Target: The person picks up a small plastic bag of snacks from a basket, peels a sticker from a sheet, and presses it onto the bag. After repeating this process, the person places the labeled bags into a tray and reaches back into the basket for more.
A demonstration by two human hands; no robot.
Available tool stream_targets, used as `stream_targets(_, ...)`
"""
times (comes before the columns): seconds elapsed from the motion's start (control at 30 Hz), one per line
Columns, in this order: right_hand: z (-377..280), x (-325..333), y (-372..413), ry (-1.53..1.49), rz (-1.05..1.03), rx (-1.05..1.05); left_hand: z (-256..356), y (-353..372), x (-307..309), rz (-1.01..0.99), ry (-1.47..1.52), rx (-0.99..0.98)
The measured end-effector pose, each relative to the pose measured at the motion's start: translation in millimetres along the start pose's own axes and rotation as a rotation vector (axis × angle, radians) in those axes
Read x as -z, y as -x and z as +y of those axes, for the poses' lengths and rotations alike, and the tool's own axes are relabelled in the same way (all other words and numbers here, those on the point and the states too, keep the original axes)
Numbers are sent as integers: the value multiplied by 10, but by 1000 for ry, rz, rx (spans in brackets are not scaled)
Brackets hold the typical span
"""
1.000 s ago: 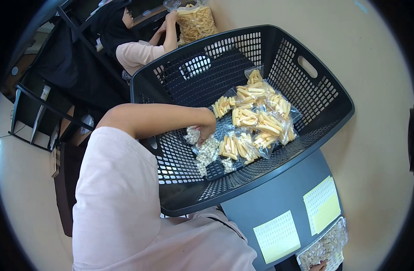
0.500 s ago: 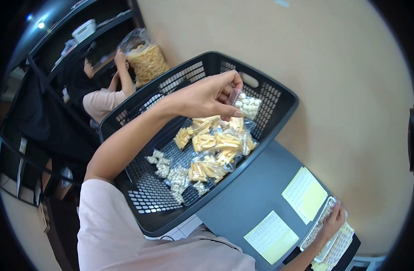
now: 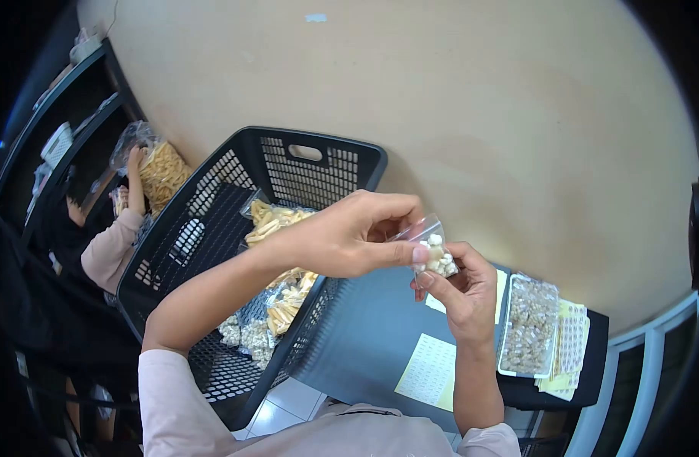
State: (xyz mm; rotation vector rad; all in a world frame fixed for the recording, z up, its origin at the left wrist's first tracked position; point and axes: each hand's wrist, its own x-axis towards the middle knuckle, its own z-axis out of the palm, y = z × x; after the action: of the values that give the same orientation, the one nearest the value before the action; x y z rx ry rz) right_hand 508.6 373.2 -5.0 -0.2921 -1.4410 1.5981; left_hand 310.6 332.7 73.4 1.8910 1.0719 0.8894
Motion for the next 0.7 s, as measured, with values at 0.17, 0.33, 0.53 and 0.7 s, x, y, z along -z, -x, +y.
stream_targets(0.17,-49,82,79,5,51,-12,-27,-144,-276,190,-85,-100)
stream_targets(0.33,-51,99,101,8,83,-5,37,-257,-378,290,122,89)
stream_targets(0.53,-83,71,31,-95,164,62,-29,-396,-505,394,385,-61)
stream_targets(0.7,-228,170,-63,26,227,98,-41,-486,-447,461,275,-123)
